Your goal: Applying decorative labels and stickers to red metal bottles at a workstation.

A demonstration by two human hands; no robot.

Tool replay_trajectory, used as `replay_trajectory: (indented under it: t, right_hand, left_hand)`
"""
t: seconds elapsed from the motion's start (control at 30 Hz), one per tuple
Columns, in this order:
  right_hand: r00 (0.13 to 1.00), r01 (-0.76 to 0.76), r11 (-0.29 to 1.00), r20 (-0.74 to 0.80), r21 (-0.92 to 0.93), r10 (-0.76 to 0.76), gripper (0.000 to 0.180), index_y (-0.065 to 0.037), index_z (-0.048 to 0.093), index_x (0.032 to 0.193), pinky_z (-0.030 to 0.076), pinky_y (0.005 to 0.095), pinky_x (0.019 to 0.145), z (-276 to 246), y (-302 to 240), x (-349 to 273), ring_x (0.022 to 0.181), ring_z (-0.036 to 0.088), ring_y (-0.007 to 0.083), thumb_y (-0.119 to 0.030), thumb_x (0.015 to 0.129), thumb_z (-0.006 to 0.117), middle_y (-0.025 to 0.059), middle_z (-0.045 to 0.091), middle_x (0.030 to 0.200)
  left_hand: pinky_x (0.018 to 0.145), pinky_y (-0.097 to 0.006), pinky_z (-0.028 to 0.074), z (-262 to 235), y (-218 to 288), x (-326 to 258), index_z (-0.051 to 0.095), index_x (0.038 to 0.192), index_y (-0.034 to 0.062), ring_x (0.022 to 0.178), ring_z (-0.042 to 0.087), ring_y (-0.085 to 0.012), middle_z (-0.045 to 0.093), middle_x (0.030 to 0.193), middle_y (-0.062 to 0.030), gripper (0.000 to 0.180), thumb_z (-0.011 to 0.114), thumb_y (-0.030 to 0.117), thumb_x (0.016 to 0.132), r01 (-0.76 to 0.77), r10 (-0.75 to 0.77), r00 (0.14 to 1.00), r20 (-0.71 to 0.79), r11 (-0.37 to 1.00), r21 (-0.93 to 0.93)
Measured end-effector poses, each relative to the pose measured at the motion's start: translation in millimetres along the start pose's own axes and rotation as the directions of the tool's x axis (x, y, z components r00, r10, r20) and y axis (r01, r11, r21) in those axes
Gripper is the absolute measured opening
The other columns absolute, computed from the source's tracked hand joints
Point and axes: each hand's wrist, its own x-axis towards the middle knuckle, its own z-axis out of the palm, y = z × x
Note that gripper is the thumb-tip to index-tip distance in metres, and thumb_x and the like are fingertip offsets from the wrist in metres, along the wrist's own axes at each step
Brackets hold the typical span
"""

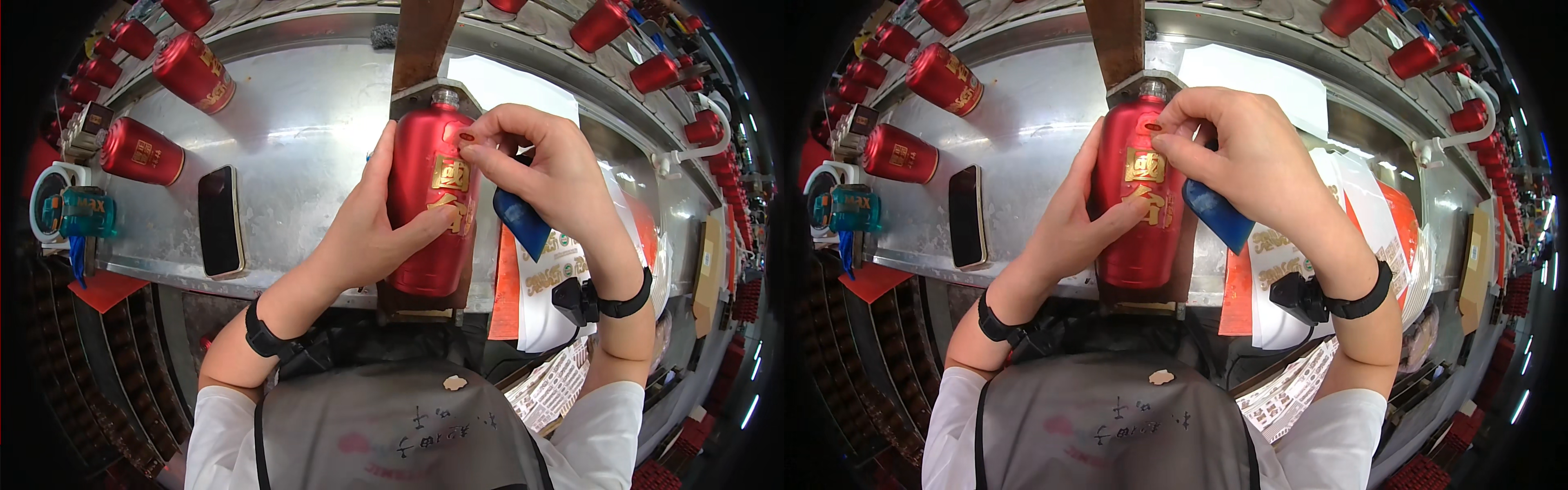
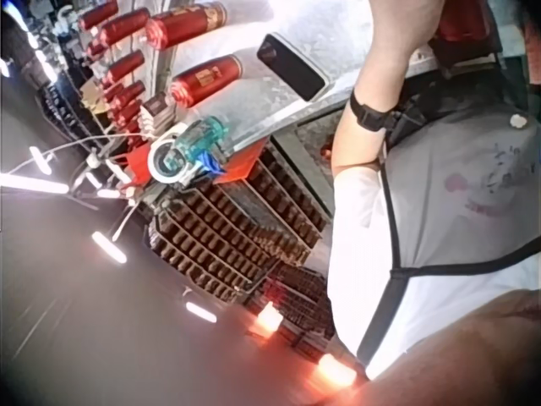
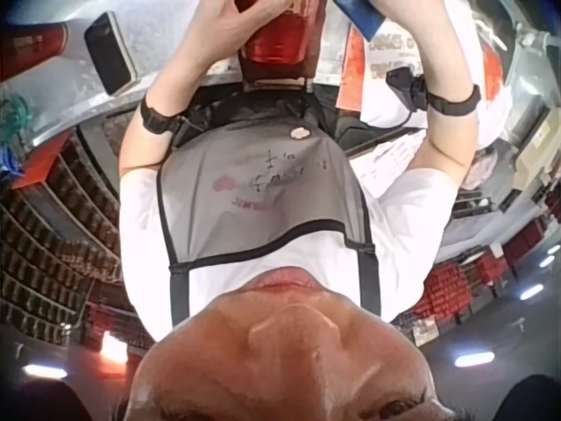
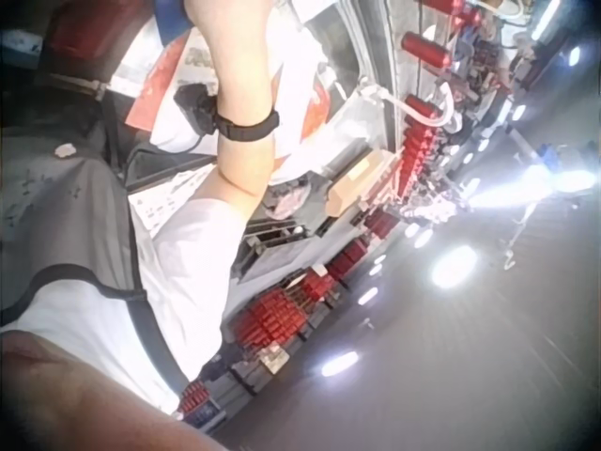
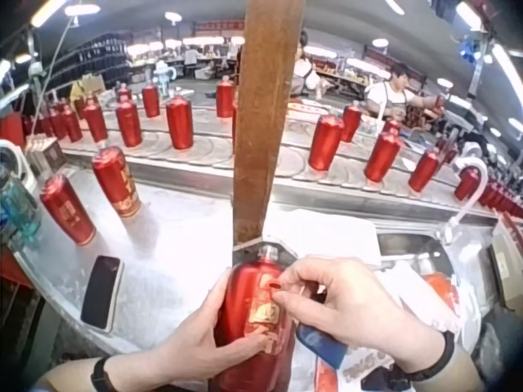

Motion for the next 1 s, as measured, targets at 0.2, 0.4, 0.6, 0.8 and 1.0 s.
replay_trajectory:
  t: [0.2, 0.4, 0.6, 0.8, 1.0]
  right_hand:
    - [1.000, -0.008, 1.000, 0.016, 0.021, 0.008, 0.016, 0.003, 0.067, 0.093, 0.043, 0.0209, 0.066, -0.5, 2.2, 1.0, 0.072, 0.050, 0.0042, -0.011, 0.087, 0.071, -0.0015, 0.062, 0.078]
    - [0.999, -0.029, 0.996, 0.032, 0.085, 0.027, 0.016, 0.003, 0.066, 0.094, 0.043, 0.0208, 0.066, -0.5, 4.5, 4.3, 0.072, 0.049, 0.0039, -0.011, 0.087, 0.070, -0.0023, 0.059, 0.077]
    - [0.996, -0.078, 0.990, 0.061, 0.120, 0.071, 0.013, 0.002, 0.065, 0.091, 0.043, 0.0207, 0.065, -2.7, 3.1, 6.1, 0.070, 0.049, 0.0038, -0.010, 0.088, 0.070, -0.0035, 0.058, 0.075]
    - [0.998, -0.053, 0.989, 0.041, 0.140, 0.048, 0.013, 0.001, 0.065, 0.089, 0.044, 0.0219, 0.064, -1.4, 4.8, 7.6, 0.068, 0.050, 0.0041, -0.011, 0.088, 0.069, -0.0034, 0.058, 0.073]
    - [0.998, 0.055, 0.992, -0.032, 0.112, -0.052, 0.016, 0.000, 0.065, 0.088, 0.048, 0.0276, 0.060, 5.3, 12.6, 1.6, 0.061, 0.055, 0.0117, -0.014, 0.085, 0.072, 0.0040, 0.059, 0.065]
  left_hand:
    - [0.107, -0.035, 0.040, -0.8, 1.1, 0.7, 0.006, 0.151, -0.0119, 0.130, 0.048, -0.0263, 0.043, 0.143, -0.0246, 0.102, 0.075, 0.027, 0.086, 0.013, -0.013, 1.000, 0.010, 1.000, 0.015]
    - [0.108, -0.036, 0.040, -1.1, 1.6, 0.7, 0.006, 0.151, -0.0114, 0.131, 0.047, -0.0272, 0.041, 0.144, -0.0251, 0.102, 0.075, 0.026, 0.085, 0.049, -0.049, 0.999, 0.008, 0.999, 0.009]
    - [0.108, -0.036, 0.039, -1.1, -2.2, 2.9, 0.006, 0.151, -0.0108, 0.132, 0.046, -0.0288, 0.040, 0.145, -0.0260, 0.102, 0.075, 0.025, 0.085, 0.034, -0.034, 0.999, 0.006, 0.999, 0.035]
    - [0.111, -0.037, 0.036, -4.0, 4.3, 4.1, 0.005, 0.151, -0.0105, 0.135, 0.042, -0.0300, 0.036, 0.147, -0.0271, 0.102, 0.074, 0.026, 0.086, 0.038, -0.040, 0.999, 0.032, 0.998, 0.044]
    - [0.116, -0.040, 0.028, -2.9, -7.8, -3.6, 0.002, 0.152, -0.0097, 0.142, 0.031, -0.0339, 0.026, 0.152, -0.0297, 0.108, 0.074, 0.035, 0.085, -0.042, 0.038, 0.999, 0.033, 0.991, 0.130]
